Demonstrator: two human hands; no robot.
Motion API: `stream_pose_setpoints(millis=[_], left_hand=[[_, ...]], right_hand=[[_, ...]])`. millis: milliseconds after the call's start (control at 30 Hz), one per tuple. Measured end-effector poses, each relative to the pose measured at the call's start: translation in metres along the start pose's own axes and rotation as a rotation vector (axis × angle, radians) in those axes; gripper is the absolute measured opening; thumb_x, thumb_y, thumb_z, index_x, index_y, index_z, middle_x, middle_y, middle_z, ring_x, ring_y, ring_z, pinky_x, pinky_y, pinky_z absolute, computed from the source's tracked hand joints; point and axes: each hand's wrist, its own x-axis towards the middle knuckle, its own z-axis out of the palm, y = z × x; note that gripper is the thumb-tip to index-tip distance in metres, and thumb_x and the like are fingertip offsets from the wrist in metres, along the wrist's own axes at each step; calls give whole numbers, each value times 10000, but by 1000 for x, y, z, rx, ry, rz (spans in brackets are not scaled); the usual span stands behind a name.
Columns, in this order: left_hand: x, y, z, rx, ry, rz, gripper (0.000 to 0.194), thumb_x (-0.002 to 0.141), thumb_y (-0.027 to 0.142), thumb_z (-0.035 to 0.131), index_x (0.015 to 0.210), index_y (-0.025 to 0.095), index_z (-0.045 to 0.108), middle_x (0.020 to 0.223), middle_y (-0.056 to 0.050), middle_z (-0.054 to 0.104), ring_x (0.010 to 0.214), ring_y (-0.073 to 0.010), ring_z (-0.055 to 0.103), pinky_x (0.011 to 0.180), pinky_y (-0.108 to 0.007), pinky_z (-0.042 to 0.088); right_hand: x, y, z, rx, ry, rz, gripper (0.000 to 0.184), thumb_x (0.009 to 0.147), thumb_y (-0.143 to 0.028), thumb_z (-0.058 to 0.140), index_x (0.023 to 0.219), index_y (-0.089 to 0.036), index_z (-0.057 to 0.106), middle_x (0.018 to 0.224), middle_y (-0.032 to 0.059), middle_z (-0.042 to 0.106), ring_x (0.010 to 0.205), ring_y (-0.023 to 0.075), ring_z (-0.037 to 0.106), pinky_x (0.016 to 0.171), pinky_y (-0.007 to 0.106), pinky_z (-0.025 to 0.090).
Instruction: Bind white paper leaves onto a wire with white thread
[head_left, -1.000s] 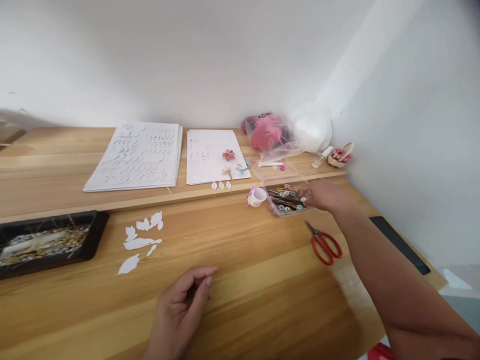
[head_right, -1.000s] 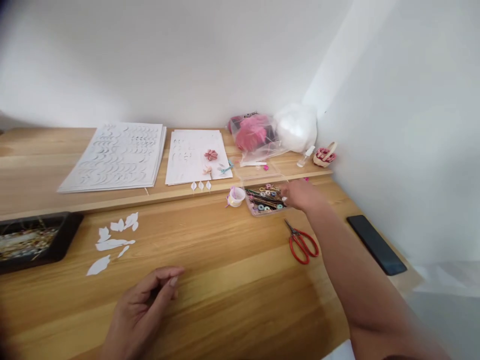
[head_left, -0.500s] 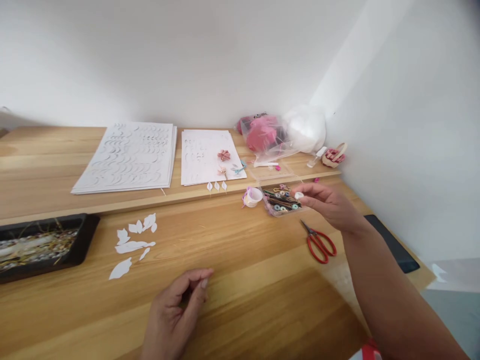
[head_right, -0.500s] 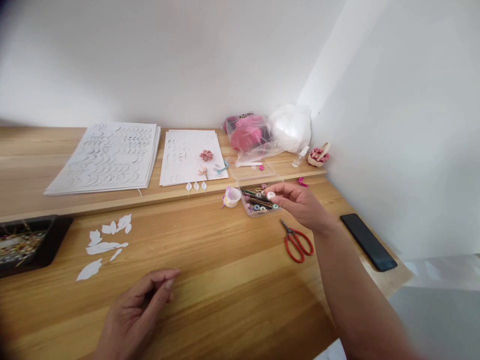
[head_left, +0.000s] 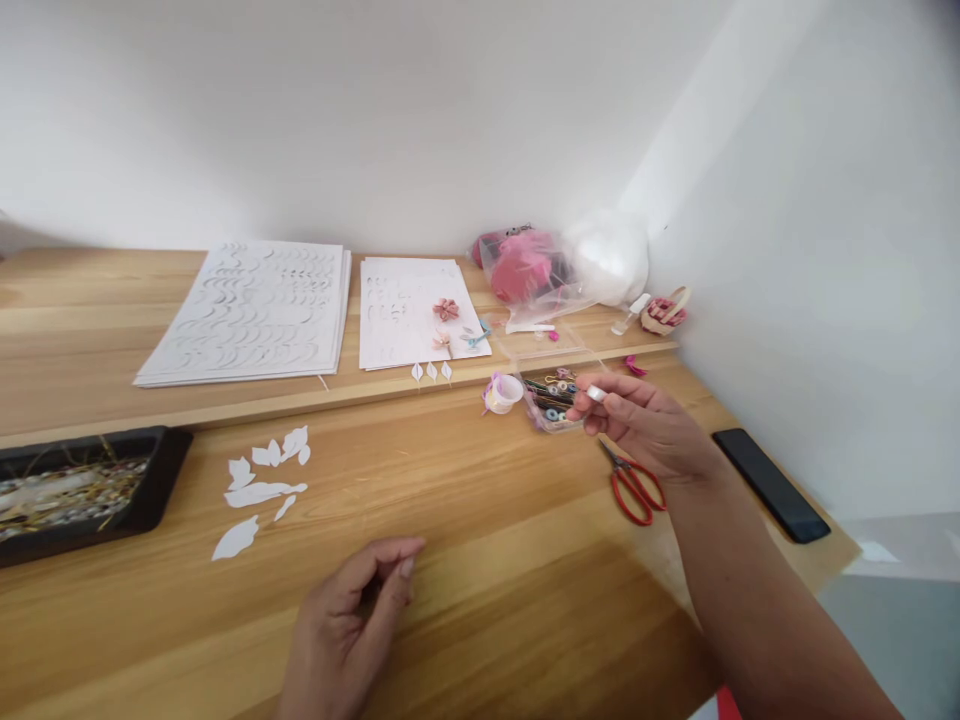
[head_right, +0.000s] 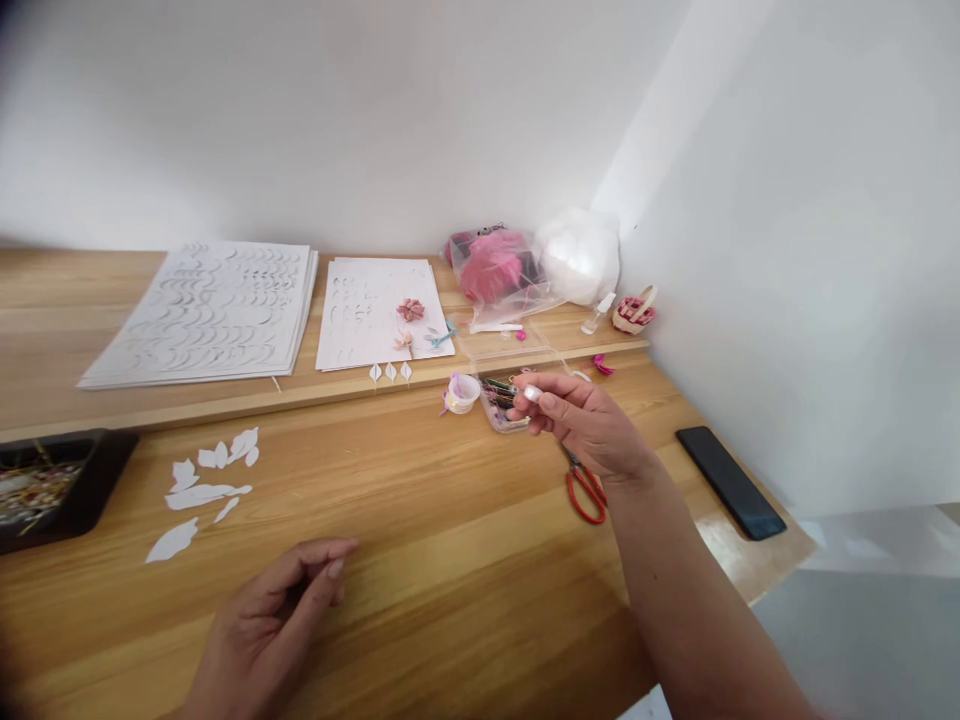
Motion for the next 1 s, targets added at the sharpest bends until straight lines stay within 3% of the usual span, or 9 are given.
stream_pose_setpoints(millis=[300, 600, 700, 833, 1000], left_hand=[[-2, -9, 0, 6, -67, -45, 324, 938, 481, 641, 1023, 211, 798, 727, -14, 733, 664, -160, 712, 634, -206, 586], [-6, -6, 3, -38, 11, -97, 341, 922, 515, 659, 1016, 222, 806, 744, -12, 731, 675, -162, 695, 650, -216, 581], [-5, -7, 2, -21, -23, -78, 342, 919, 510, 659, 1010, 215, 807, 730, -13, 725, 676, -168, 703, 650, -221, 587], [-3, -11, 0, 2, -49, -56, 325, 935, 487, 645, 1021, 216, 803, 722, -8, 717, 687, -160, 711, 651, -204, 587], [-4, -11, -1, 1, -60, -83, 355, 925, 517, 654, 1038, 217, 805, 718, -11, 717, 679, -162, 712, 634, -199, 583]], right_hand=[[-5, 0, 0, -105, -4, -26, 294, 793, -432, 882, 1013, -262, 788, 925, 39, 757, 841, 173, 686, 705, 294, 525], [-23, 28, 39, -400, -187, 13, 239, 851, -373, 815, 1005, -200, 759, 873, 20, 685, 761, 131, 592, 706, 273, 485], [-27, 38, 50, -535, -205, 23, 222, 882, -362, 762, 1015, -184, 753, 862, 23, 683, 730, 126, 574, 660, 263, 452], [-29, 45, 59, -732, -225, -40, 145, 896, -285, 722, 996, -188, 759, 872, 20, 713, 724, 122, 584, 652, 259, 434], [-28, 52, 61, -790, -203, -143, 120, 886, -255, 735, 994, -206, 757, 892, 16, 747, 791, 146, 646, 728, 276, 475]])
